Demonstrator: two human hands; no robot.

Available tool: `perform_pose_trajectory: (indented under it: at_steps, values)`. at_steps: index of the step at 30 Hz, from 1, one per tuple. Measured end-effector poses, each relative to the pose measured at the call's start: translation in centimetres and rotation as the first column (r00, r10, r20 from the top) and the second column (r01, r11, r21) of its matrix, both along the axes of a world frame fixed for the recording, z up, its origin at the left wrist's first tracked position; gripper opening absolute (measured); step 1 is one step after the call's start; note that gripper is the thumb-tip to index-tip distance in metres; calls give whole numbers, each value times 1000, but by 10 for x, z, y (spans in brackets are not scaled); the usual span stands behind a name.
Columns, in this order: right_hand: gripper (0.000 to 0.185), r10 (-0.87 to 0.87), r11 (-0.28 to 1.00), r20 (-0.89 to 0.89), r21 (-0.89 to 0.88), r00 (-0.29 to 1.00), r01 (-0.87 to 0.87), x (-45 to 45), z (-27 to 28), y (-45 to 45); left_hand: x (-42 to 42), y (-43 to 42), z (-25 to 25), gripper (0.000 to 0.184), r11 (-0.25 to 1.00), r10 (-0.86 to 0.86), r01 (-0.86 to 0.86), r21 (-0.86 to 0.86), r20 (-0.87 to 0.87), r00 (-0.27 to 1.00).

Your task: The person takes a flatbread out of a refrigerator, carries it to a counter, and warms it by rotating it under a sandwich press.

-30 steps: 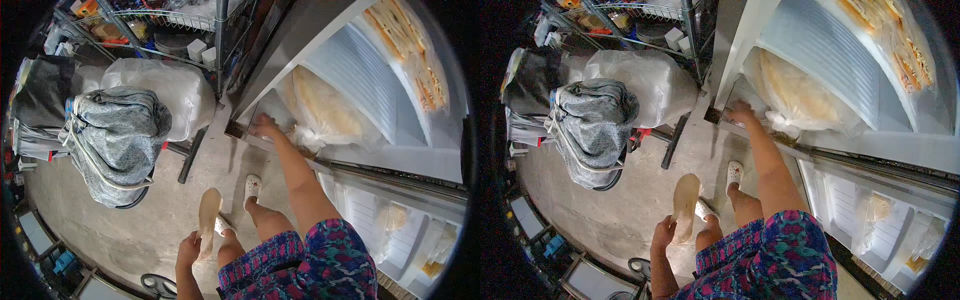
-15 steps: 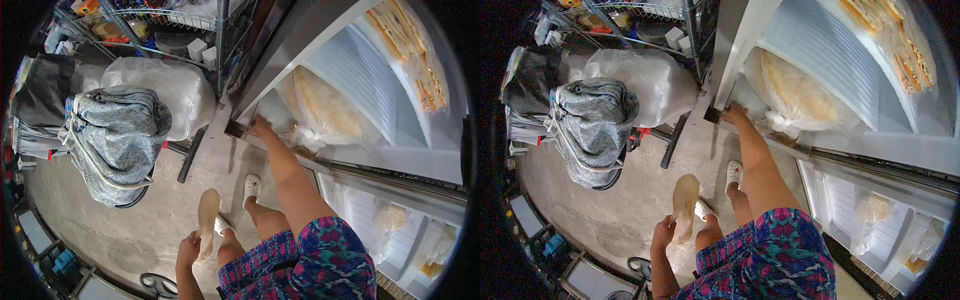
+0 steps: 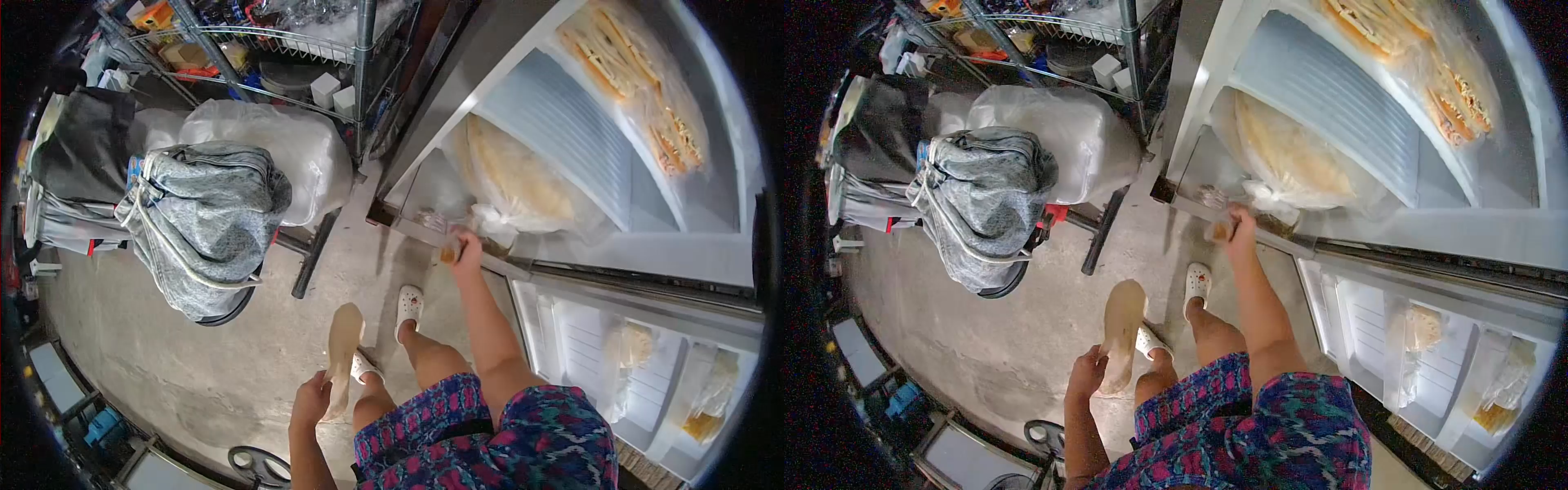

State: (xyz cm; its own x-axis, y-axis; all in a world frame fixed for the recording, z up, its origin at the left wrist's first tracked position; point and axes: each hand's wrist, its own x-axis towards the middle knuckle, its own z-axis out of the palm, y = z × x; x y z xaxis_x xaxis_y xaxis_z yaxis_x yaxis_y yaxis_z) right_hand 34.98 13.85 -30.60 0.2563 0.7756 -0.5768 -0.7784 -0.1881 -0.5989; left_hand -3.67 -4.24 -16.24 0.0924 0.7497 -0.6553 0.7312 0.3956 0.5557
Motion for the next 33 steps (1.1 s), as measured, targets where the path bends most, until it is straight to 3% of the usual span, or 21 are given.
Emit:
perform_pose_trajectory:
  at_steps: [1, 4, 14, 16, 17, 18, 19, 20, 22, 24, 27, 33]
  values:
    - [17, -64, 996, -26, -61, 998, 62, -8, 18, -9, 0, -1, 1, 25, 1000, -1, 1, 5, 6, 1000]
    - [18, -43, 998, -44, -45, 998, 41, 6, 9, -14, 0, -1, 2, 25, 1000, 1, -2, 28, 27, 1000]
    - [24, 58, 998, -154, 32, 986, -54, 68, -50, 24, 17, 19, 14, 27, 998, -28, 29, 64, -26, 999]
    - [28, -341, 933, -70, 100, 937, 347, 65, -55, 56, 18, 22, 13, 27, 998, -16, 18, 62, -34, 999]
    - [28, -337, 934, -73, 101, 939, 344, 78, -79, 62, 19, 24, 11, 26, 998, -9, 11, 57, -32, 999]
    - [29, 73, 820, -183, 571, 980, 46, 93, -99, 66, 20, 24, 11, 26, 999, -5, 7, 50, -29, 1000]
    - [31, 470, 404, -72, 904, 880, -142, 106, -115, 65, 21, 24, 11, 26, 999, -3, 3, 39, -23, 1000]
    - [31, 471, 404, -71, 903, 879, -144, 106, -108, 63, 24, 24, 12, 26, 999, -2, 2, 39, -22, 1000]
    - [34, 349, 753, 161, 537, 923, -379, 95, -74, 56, 29, 25, 14, 26, 999, -20, 21, 29, -30, 999]
    - [38, 334, 928, 415, 11, 847, -372, 81, -47, 52, 30, 25, 17, 25, 999, -38, 39, 18, -42, 998]
    - [40, 387, 910, 544, -94, 744, -405, 79, -46, 55, 32, 23, 19, 25, 999, -33, 34, 22, -39, 999]
    - [47, 542, 828, 774, -426, 328, -364, 79, -55, 44, 34, 16, 15, 25, 999, -34, 35, 25, -16, 999]
